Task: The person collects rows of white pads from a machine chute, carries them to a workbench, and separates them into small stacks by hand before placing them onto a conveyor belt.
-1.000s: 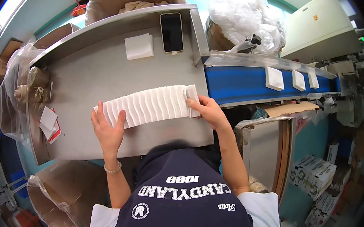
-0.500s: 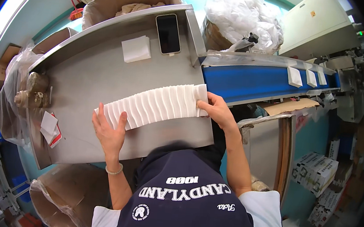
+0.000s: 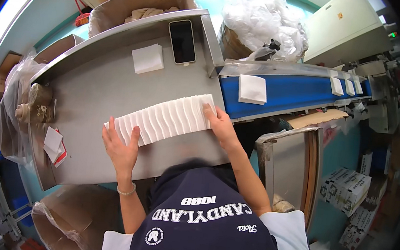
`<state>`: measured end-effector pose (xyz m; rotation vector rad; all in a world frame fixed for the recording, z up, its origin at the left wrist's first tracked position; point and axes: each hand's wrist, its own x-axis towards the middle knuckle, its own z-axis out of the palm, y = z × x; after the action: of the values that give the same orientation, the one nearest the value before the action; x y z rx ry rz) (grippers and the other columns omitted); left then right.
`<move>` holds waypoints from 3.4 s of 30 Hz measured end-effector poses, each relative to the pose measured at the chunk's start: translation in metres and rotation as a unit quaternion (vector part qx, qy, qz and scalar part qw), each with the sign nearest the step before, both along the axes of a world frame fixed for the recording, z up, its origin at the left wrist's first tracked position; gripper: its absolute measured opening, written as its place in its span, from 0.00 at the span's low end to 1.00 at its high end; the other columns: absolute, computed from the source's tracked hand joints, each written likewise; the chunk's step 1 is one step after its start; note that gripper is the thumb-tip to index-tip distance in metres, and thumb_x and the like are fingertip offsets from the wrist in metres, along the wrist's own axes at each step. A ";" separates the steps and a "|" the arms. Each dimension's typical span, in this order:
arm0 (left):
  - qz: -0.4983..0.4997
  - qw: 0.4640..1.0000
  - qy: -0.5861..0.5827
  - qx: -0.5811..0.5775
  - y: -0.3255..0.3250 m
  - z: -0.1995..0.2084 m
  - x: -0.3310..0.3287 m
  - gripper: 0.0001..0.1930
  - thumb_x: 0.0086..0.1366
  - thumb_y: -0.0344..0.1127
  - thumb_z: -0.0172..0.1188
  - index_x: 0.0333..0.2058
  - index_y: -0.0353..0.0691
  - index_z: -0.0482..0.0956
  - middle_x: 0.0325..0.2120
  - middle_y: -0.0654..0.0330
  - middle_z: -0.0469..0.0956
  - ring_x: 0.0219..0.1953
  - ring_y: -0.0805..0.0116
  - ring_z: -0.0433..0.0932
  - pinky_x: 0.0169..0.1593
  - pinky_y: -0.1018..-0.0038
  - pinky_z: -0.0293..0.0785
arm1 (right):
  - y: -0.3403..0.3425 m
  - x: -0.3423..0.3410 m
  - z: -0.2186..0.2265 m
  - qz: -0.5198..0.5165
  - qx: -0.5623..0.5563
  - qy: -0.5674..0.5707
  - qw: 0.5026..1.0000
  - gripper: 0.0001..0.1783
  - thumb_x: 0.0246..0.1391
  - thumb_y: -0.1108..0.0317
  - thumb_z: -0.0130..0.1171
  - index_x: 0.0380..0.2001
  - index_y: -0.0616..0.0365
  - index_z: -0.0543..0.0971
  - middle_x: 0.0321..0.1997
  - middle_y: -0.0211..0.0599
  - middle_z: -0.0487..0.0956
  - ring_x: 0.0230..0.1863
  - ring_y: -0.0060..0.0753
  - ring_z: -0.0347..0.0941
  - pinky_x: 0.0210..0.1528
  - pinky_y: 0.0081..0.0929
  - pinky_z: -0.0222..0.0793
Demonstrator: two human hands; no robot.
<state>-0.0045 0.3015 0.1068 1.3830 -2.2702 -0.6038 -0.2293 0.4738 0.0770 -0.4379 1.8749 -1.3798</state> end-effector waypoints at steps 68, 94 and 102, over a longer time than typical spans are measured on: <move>-0.108 0.990 0.035 0.081 0.024 0.012 -0.023 0.43 0.57 0.55 0.66 0.65 0.40 0.59 0.59 0.29 0.56 0.63 0.34 0.57 0.62 0.52 0.59 | 0.014 0.002 -0.009 -0.044 0.035 0.055 0.997 0.28 0.63 0.48 0.53 0.47 0.67 0.74 0.40 0.38 0.78 0.40 0.25 0.74 0.42 0.21 0.69; -0.072 0.995 0.040 0.060 0.020 0.011 -0.026 0.41 0.59 0.51 0.66 0.64 0.37 0.59 0.61 0.32 0.56 0.65 0.38 0.56 0.64 0.54 0.57 | 0.037 0.007 -0.014 0.013 -0.020 -0.346 0.938 0.27 0.59 0.52 0.60 0.51 0.62 0.73 0.43 0.36 0.78 0.41 0.25 0.74 0.41 0.22 0.71; -0.121 0.988 0.052 0.076 0.024 0.010 -0.029 0.43 0.56 0.52 0.68 0.63 0.38 0.60 0.60 0.30 0.55 0.63 0.36 0.57 0.63 0.53 0.59 | 0.026 -0.008 -0.010 -0.187 -0.142 -0.324 0.917 0.23 0.64 0.52 0.53 0.49 0.62 0.72 0.44 0.39 0.78 0.46 0.26 0.74 0.47 0.23 0.70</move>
<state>-0.0339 0.3251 0.1163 1.1185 -2.3652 -0.9235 -0.2370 0.5003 0.0665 0.2491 1.2444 -1.7849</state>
